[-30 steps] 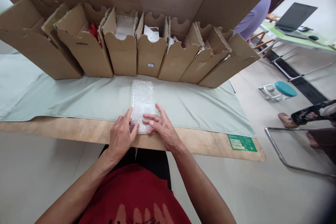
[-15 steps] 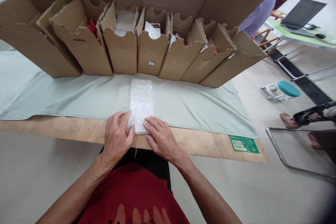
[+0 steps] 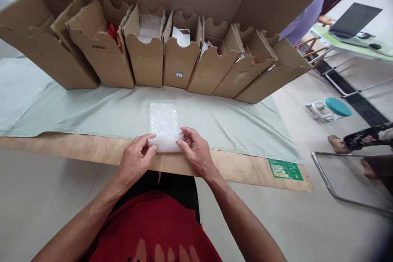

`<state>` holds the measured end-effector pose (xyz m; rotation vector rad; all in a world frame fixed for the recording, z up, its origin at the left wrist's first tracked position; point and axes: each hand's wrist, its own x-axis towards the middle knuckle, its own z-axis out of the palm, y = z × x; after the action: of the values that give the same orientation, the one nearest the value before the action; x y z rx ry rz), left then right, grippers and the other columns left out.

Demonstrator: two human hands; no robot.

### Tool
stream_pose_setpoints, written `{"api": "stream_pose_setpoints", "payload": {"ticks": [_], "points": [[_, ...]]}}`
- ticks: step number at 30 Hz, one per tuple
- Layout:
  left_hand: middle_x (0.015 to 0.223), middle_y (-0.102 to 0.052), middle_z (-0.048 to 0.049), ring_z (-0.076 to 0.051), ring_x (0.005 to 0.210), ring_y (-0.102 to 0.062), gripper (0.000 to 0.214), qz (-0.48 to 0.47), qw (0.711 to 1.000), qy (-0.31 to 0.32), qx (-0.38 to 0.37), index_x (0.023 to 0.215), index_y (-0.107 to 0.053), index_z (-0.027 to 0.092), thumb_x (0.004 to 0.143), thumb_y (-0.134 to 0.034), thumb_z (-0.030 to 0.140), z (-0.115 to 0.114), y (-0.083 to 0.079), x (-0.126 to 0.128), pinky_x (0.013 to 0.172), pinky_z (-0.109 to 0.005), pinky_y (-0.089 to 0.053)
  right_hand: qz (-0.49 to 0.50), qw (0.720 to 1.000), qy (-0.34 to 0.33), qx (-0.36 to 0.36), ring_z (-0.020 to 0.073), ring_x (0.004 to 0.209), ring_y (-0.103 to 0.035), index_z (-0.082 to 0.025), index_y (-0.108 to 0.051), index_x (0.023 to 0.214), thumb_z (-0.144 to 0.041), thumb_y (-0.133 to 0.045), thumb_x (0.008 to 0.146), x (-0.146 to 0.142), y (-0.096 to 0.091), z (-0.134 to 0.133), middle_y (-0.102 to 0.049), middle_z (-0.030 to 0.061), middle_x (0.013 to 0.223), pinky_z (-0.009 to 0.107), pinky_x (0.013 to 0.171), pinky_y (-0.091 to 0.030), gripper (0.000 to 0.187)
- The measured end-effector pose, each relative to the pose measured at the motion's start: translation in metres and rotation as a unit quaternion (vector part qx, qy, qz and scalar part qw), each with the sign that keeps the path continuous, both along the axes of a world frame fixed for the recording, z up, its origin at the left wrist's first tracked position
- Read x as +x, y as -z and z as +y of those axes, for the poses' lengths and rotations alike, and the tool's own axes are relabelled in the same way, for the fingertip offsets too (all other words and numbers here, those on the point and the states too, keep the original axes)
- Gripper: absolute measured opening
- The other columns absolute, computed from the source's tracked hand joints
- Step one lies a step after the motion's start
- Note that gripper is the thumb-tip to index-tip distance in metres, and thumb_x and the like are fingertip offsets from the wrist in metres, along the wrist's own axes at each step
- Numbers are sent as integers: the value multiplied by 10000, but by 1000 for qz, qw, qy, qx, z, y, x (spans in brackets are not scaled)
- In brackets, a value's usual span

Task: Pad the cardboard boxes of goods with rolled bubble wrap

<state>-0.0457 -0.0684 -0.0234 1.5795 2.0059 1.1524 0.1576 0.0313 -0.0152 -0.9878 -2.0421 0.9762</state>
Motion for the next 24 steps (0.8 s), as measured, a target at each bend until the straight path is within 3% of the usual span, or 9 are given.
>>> {"api": "stream_pose_setpoints", "payload": {"ticks": [3, 7, 10, 13, 16, 19, 22, 24], "points": [[922, -706, -52, -185, 775, -667, 418, 19, 998, -54, 17, 1278, -662, 150, 912, -626, 349, 8, 6, 1, 763, -340, -587, -17, 987, 26, 157, 254, 1020, -676, -215, -668, 1221, -297, -599, 1012, -1, 1, -6, -728, 114, 1155, 409, 892, -504, 235], [1063, -675, -94, -197, 831, -663, 427, 91, 994, -59, 36, 1334, -630, 151, 936, -608, 304, 17, 11, 0, 769, -351, -593, -141, 949, -109, 259, 312, 1246, -609, -217, -661, 1279, -233, -592, 1002, -4, 3, -12, -698, 130, 1332, 479, 1000, -453, 286], [1235, -655, -152, -254, 1006, -670, 307, 133, 989, -31, 62, 1227, -692, 172, 978, -586, 319, 15, 10, 0, 881, -419, -591, -196, 935, -149, 256, 328, 1312, -577, -188, -647, 1326, -199, -560, 1013, -10, 5, -6, -674, 147, 1397, 506, 1039, -437, 326], [1339, -649, -159, -308, 1188, -620, 279, 138, 985, 41, 91, 1187, -703, 193, 964, -635, 345, 5, 3, -3, 1030, -499, -538, -172, 951, -153, 208, 290, 1145, -667, -193, -679, 1282, -193, -516, 1036, -13, 1, 4, -745, 135, 1259, 467, 975, -478, 295], [1218, -719, -112, -271, 1149, -646, 296, 84, 990, 84, 79, 1230, -689, 208, 957, -624, 302, -3, -3, -9, 1013, -448, -545, -134, 968, -171, 129, 254, 1070, -700, -226, -663, 1322, -275, -519, 1059, -13, -7, 11, -761, 92, 1236, 425, 954, -504, 304], [1020, -749, -62, -209, 900, -690, 326, 23, 999, 38, 22, 1225, -708, 210, 953, -609, 360, 3, -3, -16, 839, -354, -578, -136, 979, -129, 81, 261, 1166, -675, -265, -641, 1369, -342, -516, 1067, -14, -12, 13, -726, 76, 1319, 440, 1017, -493, 336], [904, -733, -38, -183, 736, -650, 390, 24, 999, -28, -21, 1212, -721, 203, 911, -634, 436, 25, 1, -22, 739, -329, -557, -151, 975, -56, 150, 315, 1267, -602, -234, -637, 1375, -367, -555, 1044, -17, -12, 11, -645, 134, 1425, 497, 1057, -460, 366], [848, -715, -29, -180, 705, -628, 380, 52, 997, -46, -22, 1183, -725, 191, 894, -642, 423, 40, 3, -24, 749, -338, -548, -176, 960, -71, 205, 341, 1309, -560, -215, -631, 1373, -370, -612, 1014, -20, -10, 10, -606, 158, 1468, 518, 1066, -441, 391]]}}
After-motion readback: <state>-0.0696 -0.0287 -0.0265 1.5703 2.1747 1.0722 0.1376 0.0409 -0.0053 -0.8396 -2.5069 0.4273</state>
